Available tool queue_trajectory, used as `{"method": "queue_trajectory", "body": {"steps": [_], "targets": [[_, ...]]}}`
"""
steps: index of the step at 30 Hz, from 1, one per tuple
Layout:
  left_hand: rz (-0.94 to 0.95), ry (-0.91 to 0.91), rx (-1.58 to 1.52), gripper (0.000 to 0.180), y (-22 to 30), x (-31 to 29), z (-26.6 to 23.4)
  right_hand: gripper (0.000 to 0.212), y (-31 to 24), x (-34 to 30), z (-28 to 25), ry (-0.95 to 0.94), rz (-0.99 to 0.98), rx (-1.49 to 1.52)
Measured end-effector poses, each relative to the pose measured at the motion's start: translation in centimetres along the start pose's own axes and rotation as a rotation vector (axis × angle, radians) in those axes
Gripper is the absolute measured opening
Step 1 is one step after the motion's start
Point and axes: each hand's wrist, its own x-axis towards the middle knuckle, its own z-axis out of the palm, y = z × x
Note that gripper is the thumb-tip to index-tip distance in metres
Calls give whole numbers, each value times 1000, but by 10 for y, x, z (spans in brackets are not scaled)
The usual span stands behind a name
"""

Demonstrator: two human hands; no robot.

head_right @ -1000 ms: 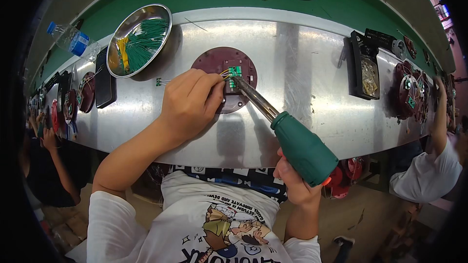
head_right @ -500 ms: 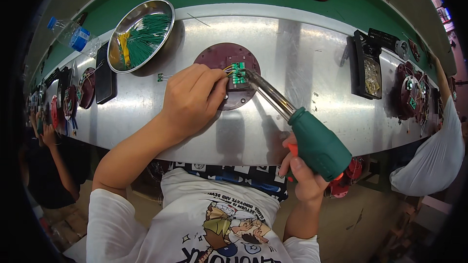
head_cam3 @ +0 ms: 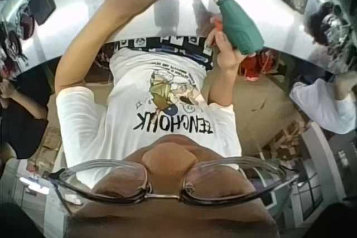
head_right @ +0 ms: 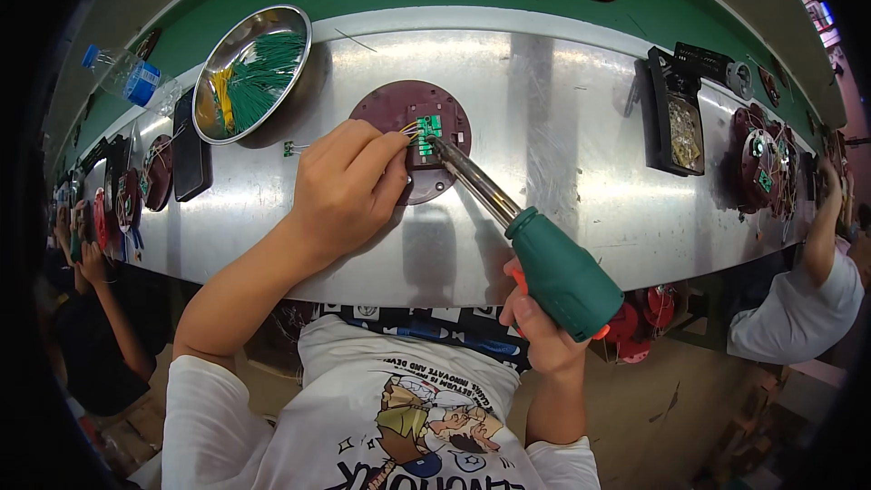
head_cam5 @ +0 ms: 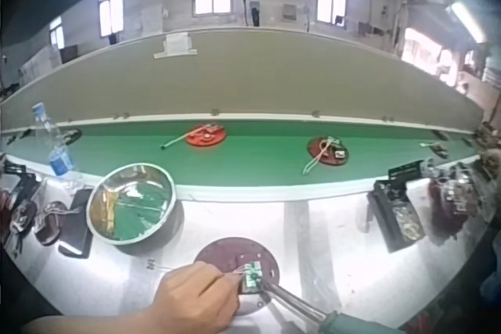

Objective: Soldering or welding small electronic components onto circuit boards on a factory assembly line.

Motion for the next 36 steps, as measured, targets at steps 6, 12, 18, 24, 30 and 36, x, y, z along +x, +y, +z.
{"method": "queue_trajectory", "body": {"steps": [6, 12, 18, 24, 30, 36], "targets": [[41, 17, 12, 18, 0, -1, 0, 52, 1, 0, -1, -42, -10, 20], [70, 11, 34, 19, -1, -1, -1, 51, 2, 0, -3, -75, -2, 13], [75, 4, 32, 20, 0, 0, -1, 50, 2, 0, -5, -86, 15, 24], [87, 2, 49, 21, -1, 0, -2, 48, 1, -1, -7, -51, 84, 65], [87, -13, 56, 22, 0, -1, -4, 51, 0, 6, -12, 52, -52, 175], [26, -84, 25, 23, 4, -1, -9, 51, -2, 15, -33, 158, -130, 91]]}}
